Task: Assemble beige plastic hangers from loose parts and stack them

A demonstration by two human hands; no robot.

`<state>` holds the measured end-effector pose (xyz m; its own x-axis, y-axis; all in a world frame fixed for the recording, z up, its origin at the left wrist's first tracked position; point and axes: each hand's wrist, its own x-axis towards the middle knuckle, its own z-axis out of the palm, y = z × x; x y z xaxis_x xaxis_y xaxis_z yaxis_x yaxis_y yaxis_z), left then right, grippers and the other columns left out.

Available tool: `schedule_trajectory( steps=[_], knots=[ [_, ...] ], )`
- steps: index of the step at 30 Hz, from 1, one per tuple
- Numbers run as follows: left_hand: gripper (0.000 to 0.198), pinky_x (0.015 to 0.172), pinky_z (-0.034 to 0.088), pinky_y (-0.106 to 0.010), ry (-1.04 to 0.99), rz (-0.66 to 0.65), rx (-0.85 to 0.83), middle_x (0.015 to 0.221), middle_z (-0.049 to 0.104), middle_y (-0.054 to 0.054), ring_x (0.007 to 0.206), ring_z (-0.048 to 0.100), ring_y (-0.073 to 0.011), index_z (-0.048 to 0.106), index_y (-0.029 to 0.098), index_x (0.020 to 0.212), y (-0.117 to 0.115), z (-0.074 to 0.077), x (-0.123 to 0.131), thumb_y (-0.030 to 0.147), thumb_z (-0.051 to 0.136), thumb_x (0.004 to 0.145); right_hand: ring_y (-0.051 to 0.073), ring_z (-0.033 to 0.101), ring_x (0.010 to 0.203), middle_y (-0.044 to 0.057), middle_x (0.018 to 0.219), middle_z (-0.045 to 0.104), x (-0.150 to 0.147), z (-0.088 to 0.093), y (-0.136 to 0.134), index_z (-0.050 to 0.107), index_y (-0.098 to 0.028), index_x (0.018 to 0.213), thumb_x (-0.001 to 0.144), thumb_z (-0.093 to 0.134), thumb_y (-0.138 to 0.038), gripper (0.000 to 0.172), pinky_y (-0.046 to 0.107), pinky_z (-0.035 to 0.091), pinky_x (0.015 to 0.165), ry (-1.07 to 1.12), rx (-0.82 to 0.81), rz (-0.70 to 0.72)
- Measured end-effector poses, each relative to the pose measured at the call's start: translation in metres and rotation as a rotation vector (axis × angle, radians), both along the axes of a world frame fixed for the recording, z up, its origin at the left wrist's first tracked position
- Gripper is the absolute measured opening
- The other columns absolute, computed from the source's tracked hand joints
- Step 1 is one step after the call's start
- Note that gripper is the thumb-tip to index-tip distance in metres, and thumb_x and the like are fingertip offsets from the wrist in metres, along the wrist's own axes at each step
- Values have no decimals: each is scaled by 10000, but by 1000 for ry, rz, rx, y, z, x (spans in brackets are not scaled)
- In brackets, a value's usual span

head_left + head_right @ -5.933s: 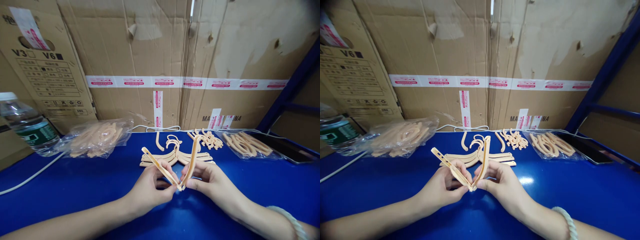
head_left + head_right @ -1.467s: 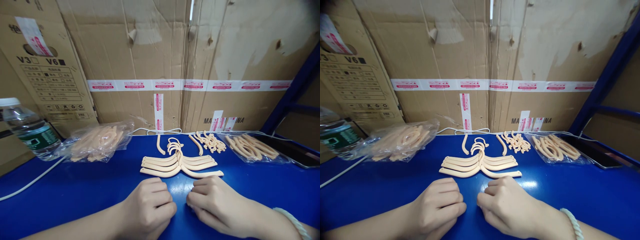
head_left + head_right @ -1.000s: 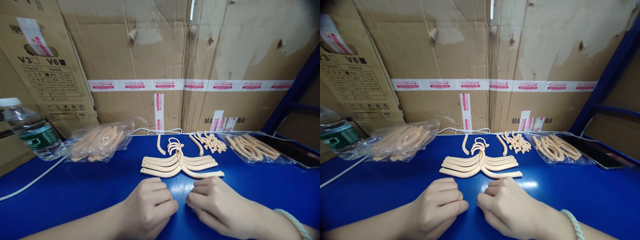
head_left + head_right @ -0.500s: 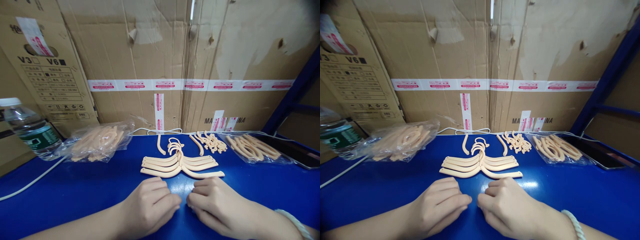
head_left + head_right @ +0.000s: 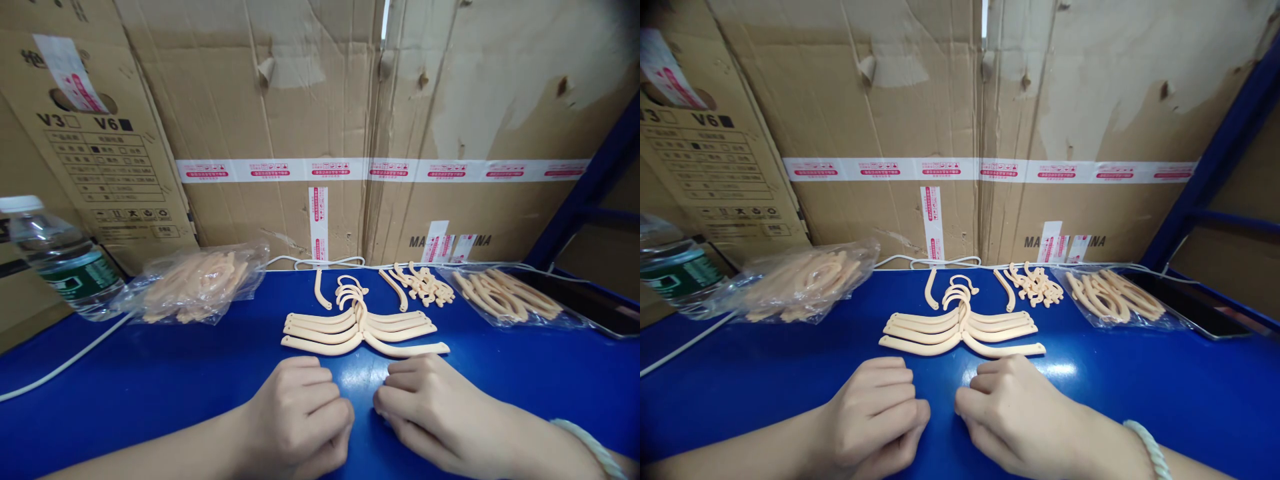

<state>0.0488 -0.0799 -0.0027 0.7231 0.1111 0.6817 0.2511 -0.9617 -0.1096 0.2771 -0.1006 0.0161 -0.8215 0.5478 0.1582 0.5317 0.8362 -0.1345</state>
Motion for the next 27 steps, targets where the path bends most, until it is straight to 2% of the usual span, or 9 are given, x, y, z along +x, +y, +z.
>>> schedule_trajectory(
  steps=[4, 7, 11, 14, 21, 27],
  knots=[
    [331, 442, 170, -321, -24, 8, -2, 454, 401, 32, 446, 237, -132, 438, 188, 498, 0, 1, 0, 45, 510, 789, 151, 436, 594, 18, 677, 564, 1, -1, 0, 472, -209, 763, 942, 338, -184, 225, 286, 276, 555, 4, -9, 3],
    [330, 441, 171, -327, -20, 22, -43, 459, 406, 29, 438, 252, -135, 436, 193, 508, 0, 2, 0, 52, 494, 801, 152, 438, 594, 22, 677, 563, 1, -1, 0, 473, -207, 764, 939, 341, -175, 222, 284, 273, 555, 7, -7, 7],
    [220, 437, 228, -328, 24, 53, -106, 512, 500, 16, 436, 356, -141, 550, 178, 647, -1, 4, 0, 100, 474, 838, 155, 451, 597, 29, 684, 575, 0, 0, -1, 482, -205, 766, 937, 346, -168, 221, 286, 276, 560, 4, -3, 11],
    [174, 431, 246, -315, 30, 45, -84, 538, 543, 20, 429, 399, -134, 602, 157, 767, 0, 3, 0, 71, 464, 829, 155, 454, 599, 27, 687, 578, -1, 2, -1, 483, -205, 769, 936, 347, -166, 219, 286, 280, 560, -5, -9, 3],
    [216, 440, 254, -292, 9, 37, -71, 517, 527, 39, 417, 405, -113, 579, 164, 713, 3, -1, -1, 44, 474, 859, 155, 450, 589, 25, 677, 569, 0, 1, -1, 476, -209, 762, 930, 354, -168, 212, 288, 274, 549, -3, -1, 4],
    [204, 450, 289, -294, 38, 16, -99, 527, 531, 30, 423, 422, -125, 627, 147, 809, 4, -3, -4, 57, 465, 894, 153, 455, 598, 20, 686, 574, 1, 0, -1, 472, -212, 770, 931, 364, -176, 198, 287, 286, 554, -7, -7, -1]
  ],
)
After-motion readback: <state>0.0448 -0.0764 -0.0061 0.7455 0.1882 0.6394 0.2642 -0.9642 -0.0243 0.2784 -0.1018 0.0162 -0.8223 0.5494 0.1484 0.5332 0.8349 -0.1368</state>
